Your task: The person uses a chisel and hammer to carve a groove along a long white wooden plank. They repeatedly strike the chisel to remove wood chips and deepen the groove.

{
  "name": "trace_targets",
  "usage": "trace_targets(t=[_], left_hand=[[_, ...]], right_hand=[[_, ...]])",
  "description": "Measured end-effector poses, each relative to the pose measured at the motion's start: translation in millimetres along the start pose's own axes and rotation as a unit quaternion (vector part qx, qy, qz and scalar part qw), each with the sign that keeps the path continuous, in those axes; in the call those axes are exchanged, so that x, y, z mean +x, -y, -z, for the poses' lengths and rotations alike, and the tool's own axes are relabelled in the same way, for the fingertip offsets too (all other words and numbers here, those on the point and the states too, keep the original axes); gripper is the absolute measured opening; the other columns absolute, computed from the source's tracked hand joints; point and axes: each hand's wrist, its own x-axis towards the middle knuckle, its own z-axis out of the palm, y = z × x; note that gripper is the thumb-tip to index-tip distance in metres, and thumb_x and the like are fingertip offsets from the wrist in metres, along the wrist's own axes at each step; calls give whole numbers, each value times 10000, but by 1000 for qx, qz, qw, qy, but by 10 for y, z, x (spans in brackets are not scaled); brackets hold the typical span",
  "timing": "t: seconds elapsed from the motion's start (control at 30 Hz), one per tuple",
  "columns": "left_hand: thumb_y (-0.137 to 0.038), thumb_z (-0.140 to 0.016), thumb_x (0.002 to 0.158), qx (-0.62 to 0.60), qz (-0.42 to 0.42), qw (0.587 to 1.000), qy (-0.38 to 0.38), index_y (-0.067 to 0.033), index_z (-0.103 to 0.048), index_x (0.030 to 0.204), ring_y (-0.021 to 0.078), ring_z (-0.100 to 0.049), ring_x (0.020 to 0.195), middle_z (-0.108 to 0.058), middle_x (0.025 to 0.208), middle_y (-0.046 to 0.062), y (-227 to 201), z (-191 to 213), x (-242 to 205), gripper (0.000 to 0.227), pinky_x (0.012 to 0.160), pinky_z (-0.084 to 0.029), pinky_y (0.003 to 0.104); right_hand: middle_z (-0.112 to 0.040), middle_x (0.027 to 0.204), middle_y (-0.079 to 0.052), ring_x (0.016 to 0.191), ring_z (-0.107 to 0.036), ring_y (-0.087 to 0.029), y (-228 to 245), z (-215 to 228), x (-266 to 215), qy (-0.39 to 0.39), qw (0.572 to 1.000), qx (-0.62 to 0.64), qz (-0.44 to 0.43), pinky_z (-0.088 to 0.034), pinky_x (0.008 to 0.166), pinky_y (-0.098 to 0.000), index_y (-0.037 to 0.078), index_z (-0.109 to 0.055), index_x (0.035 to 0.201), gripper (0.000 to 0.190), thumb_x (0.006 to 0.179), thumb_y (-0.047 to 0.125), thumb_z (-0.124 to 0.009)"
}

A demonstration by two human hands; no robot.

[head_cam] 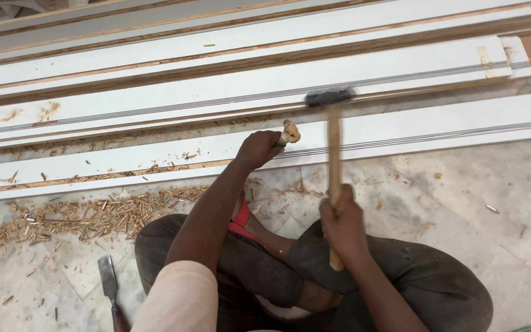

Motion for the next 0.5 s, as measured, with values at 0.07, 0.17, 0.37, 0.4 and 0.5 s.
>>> trace_targets(t=[0.07, 0.17, 0.37, 0.4, 0.5], left_hand=[[-286, -722, 881, 2, 13, 1000, -1, -131, -723, 1029, 370, -689, 912, -742, 964, 128, -17, -38, 24, 215, 780, -523, 497], [-329, -721, 917, 23, 74, 996, 41, -139, -734, 1033, 364, -690, 912, -735, 969, 135, 19, 21, 181, 223, 796, -521, 494], [-307, -723, 890, -5, 0, 1000, 4, -130, -704, 1050, 356, -687, 916, -730, 968, 110, 9, 20, -11, 239, 774, -525, 499], [-303, -724, 890, 6, -5, 1000, 9, -126, -703, 1045, 358, -684, 921, -729, 969, 109, -25, 3, -14, 236, 775, -522, 503], [-310, -724, 911, 48, -6, 998, 36, -127, -703, 1043, 354, -681, 935, -717, 956, 114, -87, -5, 3, 227, 788, -521, 505]], right_hand=[[-638, 614, -104, 448, -619, -202, -55, -73, 32, 110, 989, -74, -62, -508, 436, -363, 82, -502, 1117, 236, 939, 195, -609], [-619, 605, -112, 446, -602, -196, -63, -24, 135, 139, 985, -55, -85, -494, 435, -349, 36, -537, 1050, 212, 952, 194, -638], [-570, 615, -54, 434, -525, -141, 63, 86, 107, -57, 995, 82, 26, -449, 399, -315, 59, -492, 1108, 224, 945, 184, -582], [-569, 612, -50, 432, -523, -136, 46, 63, 116, -89, 991, 85, 47, -444, 399, -313, 44, -469, 1103, 231, 952, 182, -575], [-553, 626, -94, 431, -539, -169, -82, -55, 149, 105, 985, 40, -127, -476, 395, -345, 40, -461, 1067, 223, 937, 161, -597]])
